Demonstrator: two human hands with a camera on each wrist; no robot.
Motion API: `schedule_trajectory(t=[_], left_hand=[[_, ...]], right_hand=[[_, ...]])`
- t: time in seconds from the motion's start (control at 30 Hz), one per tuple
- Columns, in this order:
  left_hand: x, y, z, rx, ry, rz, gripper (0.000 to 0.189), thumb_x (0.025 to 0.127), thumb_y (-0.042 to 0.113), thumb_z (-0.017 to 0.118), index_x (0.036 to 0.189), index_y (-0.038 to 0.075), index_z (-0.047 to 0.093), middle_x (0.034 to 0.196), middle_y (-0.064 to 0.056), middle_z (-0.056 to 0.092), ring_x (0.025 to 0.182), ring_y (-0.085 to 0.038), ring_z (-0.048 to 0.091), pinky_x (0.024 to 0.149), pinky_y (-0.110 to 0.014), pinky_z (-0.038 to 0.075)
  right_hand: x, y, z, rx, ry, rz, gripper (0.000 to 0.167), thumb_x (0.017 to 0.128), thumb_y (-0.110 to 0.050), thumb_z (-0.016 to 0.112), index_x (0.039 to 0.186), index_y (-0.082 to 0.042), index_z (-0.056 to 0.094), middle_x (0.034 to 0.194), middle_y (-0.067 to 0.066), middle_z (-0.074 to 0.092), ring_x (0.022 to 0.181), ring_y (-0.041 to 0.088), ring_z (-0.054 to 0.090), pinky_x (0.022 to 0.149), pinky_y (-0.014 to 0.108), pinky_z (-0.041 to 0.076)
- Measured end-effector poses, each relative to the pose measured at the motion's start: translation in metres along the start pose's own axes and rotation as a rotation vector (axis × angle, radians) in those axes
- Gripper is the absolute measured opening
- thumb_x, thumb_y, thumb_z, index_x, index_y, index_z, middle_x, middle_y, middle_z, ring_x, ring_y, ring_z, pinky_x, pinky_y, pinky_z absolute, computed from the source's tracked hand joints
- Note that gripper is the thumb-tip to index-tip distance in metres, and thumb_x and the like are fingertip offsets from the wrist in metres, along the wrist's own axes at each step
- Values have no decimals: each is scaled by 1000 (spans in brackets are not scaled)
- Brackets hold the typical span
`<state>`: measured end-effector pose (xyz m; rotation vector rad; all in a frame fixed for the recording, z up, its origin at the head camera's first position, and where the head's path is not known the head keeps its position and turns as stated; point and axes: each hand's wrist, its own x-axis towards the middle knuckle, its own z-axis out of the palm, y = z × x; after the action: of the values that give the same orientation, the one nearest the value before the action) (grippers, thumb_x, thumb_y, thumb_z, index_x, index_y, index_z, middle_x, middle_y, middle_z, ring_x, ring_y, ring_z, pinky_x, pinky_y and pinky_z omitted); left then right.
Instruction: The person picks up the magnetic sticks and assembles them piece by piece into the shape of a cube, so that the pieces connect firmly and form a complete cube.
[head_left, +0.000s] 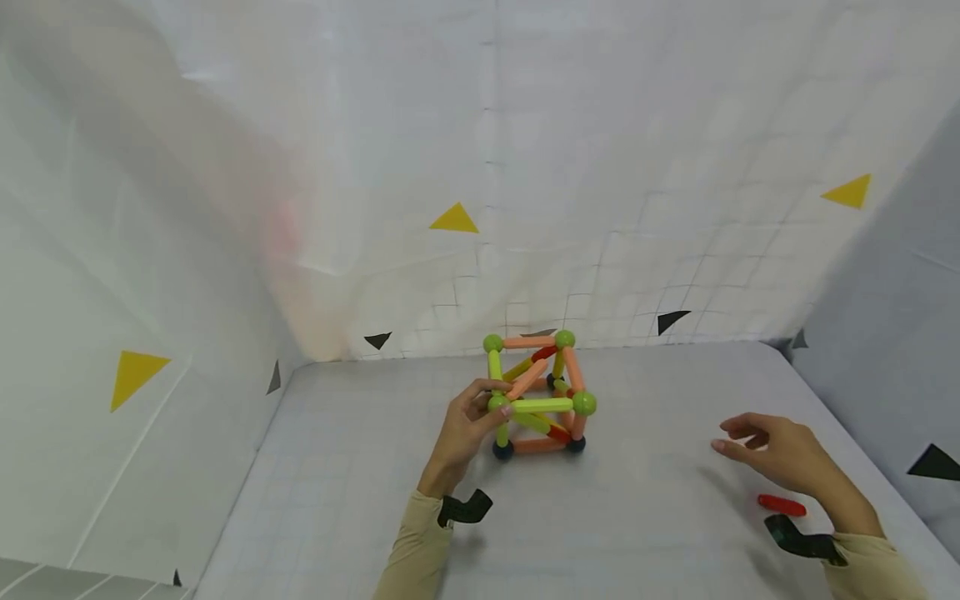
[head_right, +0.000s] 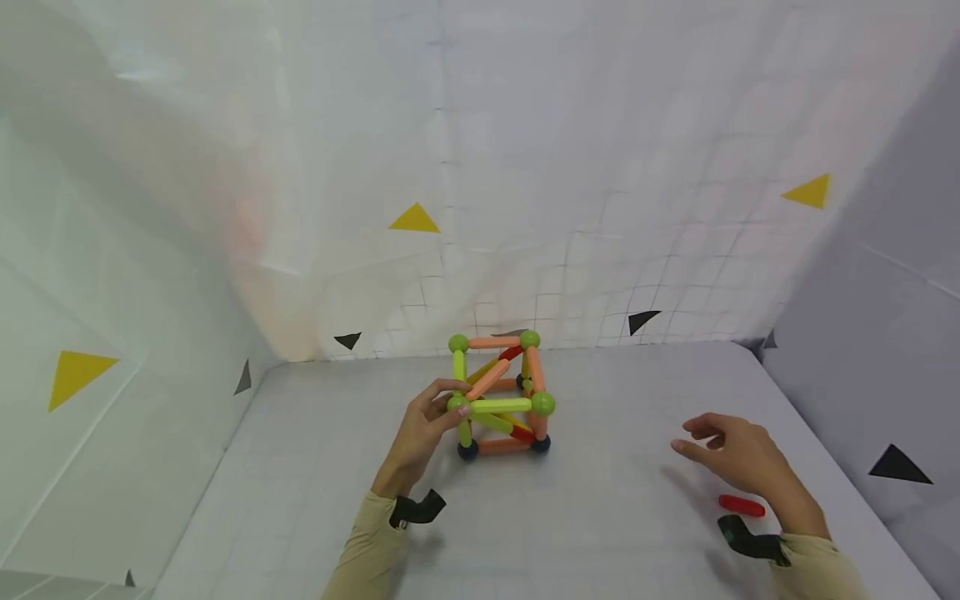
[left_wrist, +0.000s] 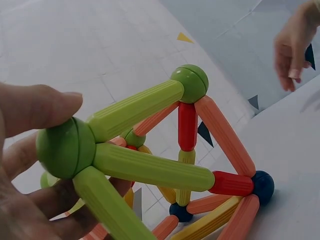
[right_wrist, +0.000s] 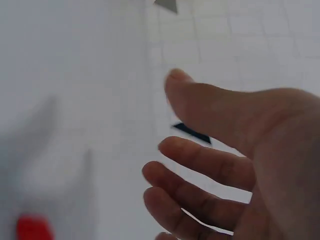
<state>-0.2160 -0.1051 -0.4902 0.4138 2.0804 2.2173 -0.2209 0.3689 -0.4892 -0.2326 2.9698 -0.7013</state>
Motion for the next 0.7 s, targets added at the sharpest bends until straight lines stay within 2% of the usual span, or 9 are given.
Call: schedule_trajectory(t=[0.17,0.33,0.43,0.57,0.63,0.7], left_hand=[[0,-2,1,11,4,18,35,102,16,72,136,9,64,137,-17,67,119,-22,65,100,-37,52],[-2,-5,1,3,9,-2,35,102,15,72,135,7,64,137,-17,65,115,-20,64,99,-36,52],[-3,-5,2,-8,8,-8,35,102,15,71,135,8,64,138,-17,64,112,-19,64,99,-38,51],[-3,-4,2,-8,6,2,35,103,14,70,136,8,64,139,-17,63,113,-20,63,99,-39,51],[-2,-4,1,-7,2,4,35,103,15,70,137,9,64,140,-16,62,114,-20,63,99,-39,51],[-1,-3,1,-7,-6,4,35,103,15,70,138,10,63,141,-16,62,117,-20,63,100,-38,51]], right_hand=[[-21,35,6,-38,-144,79,76,84,-54,86,130,3,66,123,34,67,107,50,64,78,60,59],[-32,57,21,-40,-218,107,67,76,-48,93,119,-1,71,111,21,73,100,39,67,81,58,58],[-34,63,29,-13,-219,129,53,77,-40,94,109,-4,72,100,8,75,92,27,68,79,51,58],[-30,60,34,2,-202,122,37,84,-31,91,102,-6,71,93,0,73,86,20,66,75,44,58],[-27,54,34,6,-184,113,34,88,-30,87,103,-5,71,93,0,73,84,18,65,72,41,58],[-23,45,33,25,-142,82,34,93,-29,82,111,-2,70,94,2,73,82,19,65,67,38,56]])
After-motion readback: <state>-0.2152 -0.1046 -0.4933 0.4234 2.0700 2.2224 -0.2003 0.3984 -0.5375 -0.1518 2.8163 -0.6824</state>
